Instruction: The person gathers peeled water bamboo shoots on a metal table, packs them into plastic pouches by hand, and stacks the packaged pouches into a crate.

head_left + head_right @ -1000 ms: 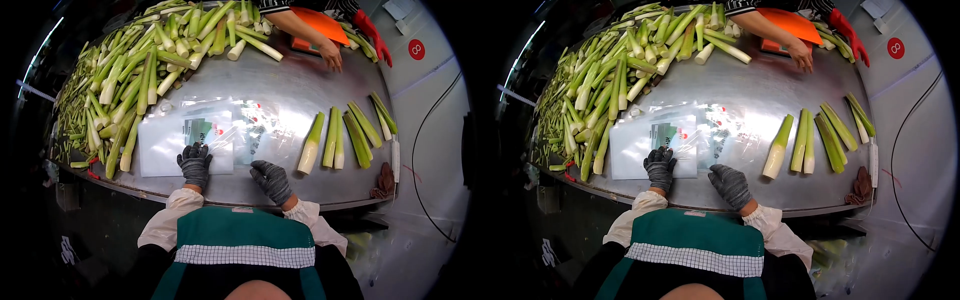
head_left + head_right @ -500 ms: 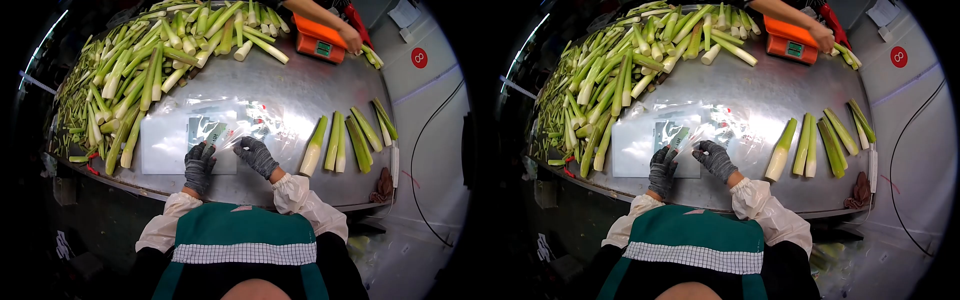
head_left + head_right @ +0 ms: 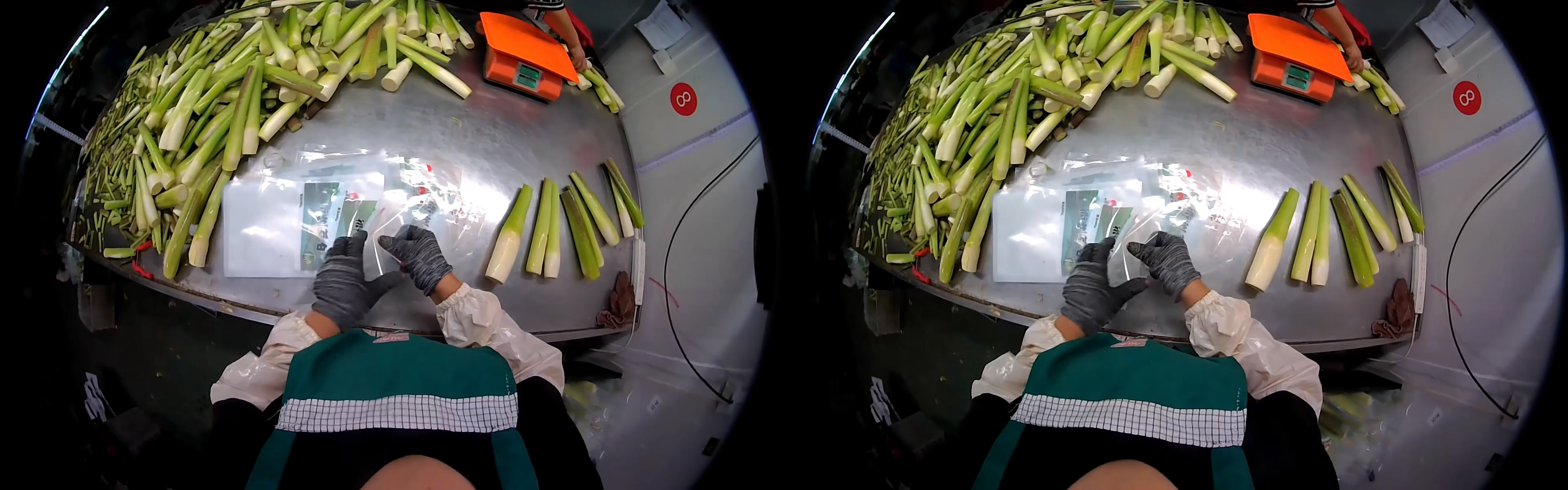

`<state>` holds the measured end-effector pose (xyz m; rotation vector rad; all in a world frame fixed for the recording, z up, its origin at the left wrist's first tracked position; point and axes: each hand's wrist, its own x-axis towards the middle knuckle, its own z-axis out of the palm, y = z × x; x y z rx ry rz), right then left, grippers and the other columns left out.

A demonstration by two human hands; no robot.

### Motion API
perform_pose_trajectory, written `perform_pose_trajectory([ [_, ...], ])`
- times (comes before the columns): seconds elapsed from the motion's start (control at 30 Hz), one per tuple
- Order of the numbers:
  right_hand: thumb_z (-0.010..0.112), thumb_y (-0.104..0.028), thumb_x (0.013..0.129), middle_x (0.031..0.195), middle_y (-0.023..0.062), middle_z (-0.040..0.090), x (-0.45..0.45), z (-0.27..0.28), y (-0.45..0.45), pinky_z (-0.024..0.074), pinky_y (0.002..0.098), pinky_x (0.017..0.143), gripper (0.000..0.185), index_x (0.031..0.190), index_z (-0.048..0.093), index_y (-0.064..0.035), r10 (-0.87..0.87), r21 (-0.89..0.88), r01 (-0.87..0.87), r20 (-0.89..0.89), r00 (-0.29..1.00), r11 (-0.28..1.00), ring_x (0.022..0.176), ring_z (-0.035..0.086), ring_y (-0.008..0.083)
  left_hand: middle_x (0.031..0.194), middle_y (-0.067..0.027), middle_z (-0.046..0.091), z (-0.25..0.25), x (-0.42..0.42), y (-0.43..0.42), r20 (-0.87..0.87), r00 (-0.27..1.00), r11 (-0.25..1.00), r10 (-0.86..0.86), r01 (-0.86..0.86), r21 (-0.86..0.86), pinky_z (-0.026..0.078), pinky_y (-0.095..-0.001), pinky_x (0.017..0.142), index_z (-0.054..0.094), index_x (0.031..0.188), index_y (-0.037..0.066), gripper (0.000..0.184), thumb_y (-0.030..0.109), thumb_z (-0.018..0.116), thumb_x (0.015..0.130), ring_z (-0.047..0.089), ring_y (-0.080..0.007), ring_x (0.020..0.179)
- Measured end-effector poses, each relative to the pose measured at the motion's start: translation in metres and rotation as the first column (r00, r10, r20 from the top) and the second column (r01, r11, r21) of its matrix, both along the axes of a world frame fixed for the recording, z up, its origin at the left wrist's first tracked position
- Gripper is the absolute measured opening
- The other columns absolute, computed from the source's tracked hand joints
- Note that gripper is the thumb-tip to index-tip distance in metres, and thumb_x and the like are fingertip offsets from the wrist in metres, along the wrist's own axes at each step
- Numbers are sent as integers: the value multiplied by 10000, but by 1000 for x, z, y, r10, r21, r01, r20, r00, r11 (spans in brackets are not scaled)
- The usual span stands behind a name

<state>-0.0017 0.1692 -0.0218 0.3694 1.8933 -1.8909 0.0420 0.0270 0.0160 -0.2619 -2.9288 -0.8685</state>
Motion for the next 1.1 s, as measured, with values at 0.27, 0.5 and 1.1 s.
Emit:
perform_pose_trajectory([
  [0.27, 718, -231, 617, 476, -12, 438, 9, -16, -6, 338, 245, 433, 306, 535, 481, -55, -67, -13, 66, -40, 997, 998, 463, 375, 79, 955, -209, 510, -42, 4, -8, 98, 995, 999, 31, -29, -13, 420, -389, 744, 392, 1113, 7, 515, 198, 579, 673, 514, -344, 862],
  [0.5, 670, -362, 635, 530, 132, 510, 13, -39, -5, 411, 331, 513, 393, 584, 500, -11, -18, 413, 172, -350, 936, 895, 491, 490, 223, 733, -183, 561, -19, 19, -45, 750, 657, 979, 74, -190, 70, 455, -402, 590, 448, 957, 37, 291, 186, 537, 722, 568, -315, 673],
  [1.1, 623, -367, 662, 1049, 225, 458, -14, 25, 140, 395, 351, 818, 794, 1253, 215, -27, -113, 971, 74, -49, 992, 228, 966, 483, 299, 746, -36, 525, -54, -19, -22, 23, 909, 746, 416, -356, 563, 424, -218, 567, 529, 937, 32, 227, 32, 566, 713, 476, -98, 651],
])
